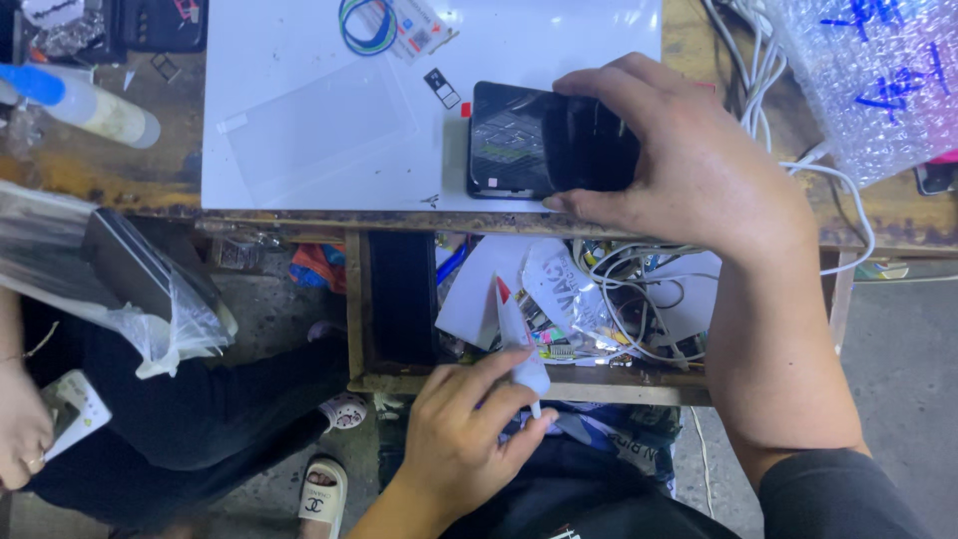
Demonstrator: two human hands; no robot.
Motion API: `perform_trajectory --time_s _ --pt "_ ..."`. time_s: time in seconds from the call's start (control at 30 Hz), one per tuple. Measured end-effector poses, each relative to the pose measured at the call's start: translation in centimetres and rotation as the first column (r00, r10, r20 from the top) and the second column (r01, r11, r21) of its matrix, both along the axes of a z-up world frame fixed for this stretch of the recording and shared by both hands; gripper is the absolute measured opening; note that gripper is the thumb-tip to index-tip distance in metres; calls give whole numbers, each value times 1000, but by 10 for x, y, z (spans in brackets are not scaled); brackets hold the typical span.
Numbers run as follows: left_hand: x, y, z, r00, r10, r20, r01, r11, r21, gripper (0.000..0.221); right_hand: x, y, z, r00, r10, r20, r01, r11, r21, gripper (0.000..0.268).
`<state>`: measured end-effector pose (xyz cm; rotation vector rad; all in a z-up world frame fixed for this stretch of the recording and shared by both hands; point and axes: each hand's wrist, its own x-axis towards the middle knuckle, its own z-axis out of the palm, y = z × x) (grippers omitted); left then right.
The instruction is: The person applies adhesive along the edges of a smartphone chassis using a tube, then aligns and presses the screen assembly onto the chassis. The person then picks up a SIM tray and inserts it into the side of the phone.
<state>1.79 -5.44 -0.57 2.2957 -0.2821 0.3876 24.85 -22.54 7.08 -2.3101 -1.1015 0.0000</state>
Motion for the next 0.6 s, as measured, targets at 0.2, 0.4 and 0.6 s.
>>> perform_trajectory --time_s 0.2,0.4,0.6 --pt "3 16 5 960 -211 -182 232 967 103 40 -3 2 3 988 49 148 -52 998 18 77" --pt "-10 5 -28 904 -382 -193 417 887 199 49 -4 5 5 999 -16 -49 16 1000 -12 78" --pt "-6 5 -33 943 -322 -90 332 876 351 44 -5 9 6 994 -69 -82 62 995 -84 78"
